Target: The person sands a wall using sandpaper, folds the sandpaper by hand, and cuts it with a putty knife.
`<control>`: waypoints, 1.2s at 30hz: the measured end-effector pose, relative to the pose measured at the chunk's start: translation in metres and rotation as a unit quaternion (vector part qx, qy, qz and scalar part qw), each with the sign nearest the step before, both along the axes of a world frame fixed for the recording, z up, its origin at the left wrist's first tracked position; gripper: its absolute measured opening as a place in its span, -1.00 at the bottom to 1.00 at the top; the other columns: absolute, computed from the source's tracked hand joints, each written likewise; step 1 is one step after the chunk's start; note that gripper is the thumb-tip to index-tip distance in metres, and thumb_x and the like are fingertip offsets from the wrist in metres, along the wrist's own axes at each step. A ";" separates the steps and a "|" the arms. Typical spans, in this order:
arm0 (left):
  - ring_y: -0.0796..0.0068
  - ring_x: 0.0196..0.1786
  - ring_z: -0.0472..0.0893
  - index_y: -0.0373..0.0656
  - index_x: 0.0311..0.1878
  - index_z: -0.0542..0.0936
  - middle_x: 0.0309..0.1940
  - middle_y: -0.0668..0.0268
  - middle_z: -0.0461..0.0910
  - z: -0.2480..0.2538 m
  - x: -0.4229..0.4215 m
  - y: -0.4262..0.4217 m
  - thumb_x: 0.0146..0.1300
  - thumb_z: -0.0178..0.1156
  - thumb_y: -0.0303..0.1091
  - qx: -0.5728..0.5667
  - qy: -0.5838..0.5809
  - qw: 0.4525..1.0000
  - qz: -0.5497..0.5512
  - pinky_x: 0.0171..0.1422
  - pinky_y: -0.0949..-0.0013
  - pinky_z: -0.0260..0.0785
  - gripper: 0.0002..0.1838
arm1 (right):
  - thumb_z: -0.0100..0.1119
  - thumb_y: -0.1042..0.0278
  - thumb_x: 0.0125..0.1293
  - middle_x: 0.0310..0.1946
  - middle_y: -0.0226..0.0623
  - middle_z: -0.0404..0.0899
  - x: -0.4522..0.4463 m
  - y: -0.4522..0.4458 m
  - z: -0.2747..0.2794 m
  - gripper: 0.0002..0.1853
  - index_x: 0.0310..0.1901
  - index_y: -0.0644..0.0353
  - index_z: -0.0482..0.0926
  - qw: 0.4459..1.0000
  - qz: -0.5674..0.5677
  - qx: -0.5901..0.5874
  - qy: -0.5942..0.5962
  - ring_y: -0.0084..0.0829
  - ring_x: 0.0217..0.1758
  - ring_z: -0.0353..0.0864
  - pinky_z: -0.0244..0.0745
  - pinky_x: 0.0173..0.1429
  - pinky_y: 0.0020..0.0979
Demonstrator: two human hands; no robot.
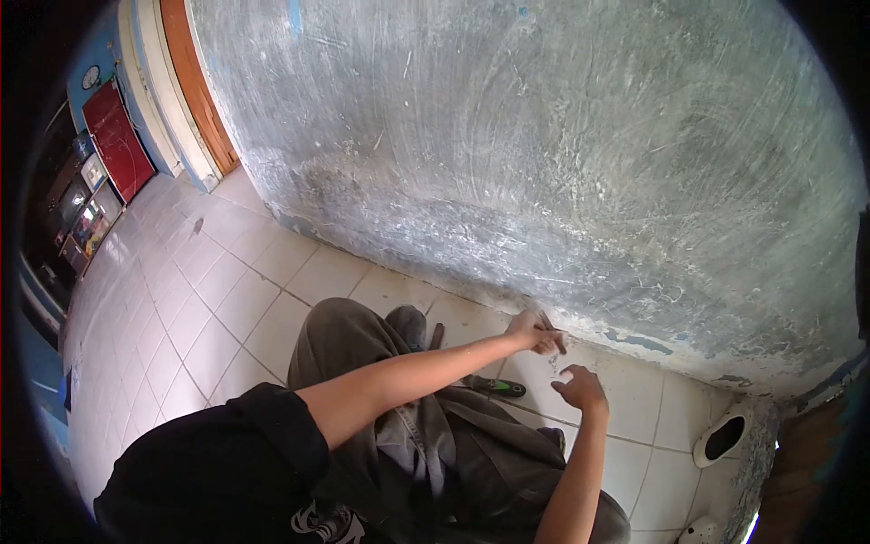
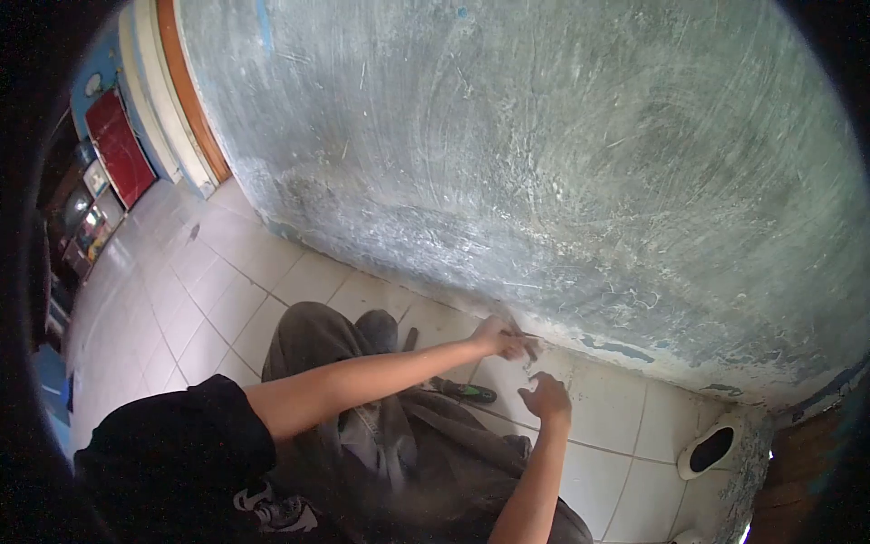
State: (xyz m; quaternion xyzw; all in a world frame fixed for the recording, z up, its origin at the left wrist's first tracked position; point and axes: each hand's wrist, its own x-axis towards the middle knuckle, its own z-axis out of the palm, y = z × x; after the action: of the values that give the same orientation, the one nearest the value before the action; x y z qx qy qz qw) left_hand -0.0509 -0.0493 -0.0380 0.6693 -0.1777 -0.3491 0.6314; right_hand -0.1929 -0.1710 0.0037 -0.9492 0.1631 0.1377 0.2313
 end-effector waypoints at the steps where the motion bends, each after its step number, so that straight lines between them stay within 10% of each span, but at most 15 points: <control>1: 0.36 -0.39 0.65 -0.46 -0.29 0.54 -0.45 0.07 0.60 0.019 -0.003 0.012 0.17 0.17 -0.37 0.030 -0.004 0.998 -0.050 -0.33 0.42 0.56 -0.74 | 0.28 0.11 -0.02 -0.10 -0.15 0.53 0.000 0.000 0.001 -0.59 -0.13 0.10 0.53 0.998 -0.042 0.015 -0.034 -0.13 0.01 0.48 0.39 0.06 -0.21; 13: 0.39 -0.36 0.64 -0.39 -0.31 0.55 -0.43 0.15 0.60 0.051 -0.014 0.063 0.19 0.16 -0.34 -0.066 -0.045 0.986 -0.145 -0.28 0.44 0.56 -0.77 | 0.17 0.37 0.09 -0.33 -0.13 0.61 0.011 0.005 0.008 -0.70 -0.16 0.37 0.55 0.944 0.010 0.289 -0.161 -0.39 -0.23 0.62 0.48 -0.07 -0.45; 36: 0.42 -0.24 0.62 -0.30 -0.08 0.50 -0.20 0.22 0.56 0.054 -0.009 0.043 0.22 0.12 -0.20 -0.084 0.019 0.993 -0.084 -0.29 0.46 0.54 -0.65 | 0.28 0.41 0.01 -0.46 -0.23 0.62 0.016 0.029 0.047 -0.82 -0.33 0.25 0.55 0.936 -0.106 0.219 -0.255 -0.41 -0.40 0.62 0.50 -0.27 -0.45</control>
State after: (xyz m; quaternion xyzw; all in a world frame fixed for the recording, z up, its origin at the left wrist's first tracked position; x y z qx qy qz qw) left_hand -0.0595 -0.0062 0.0165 0.5897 -0.2498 -0.3971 0.6574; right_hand -0.1768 -0.1419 0.0510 -0.8553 0.1638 -0.1020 0.4808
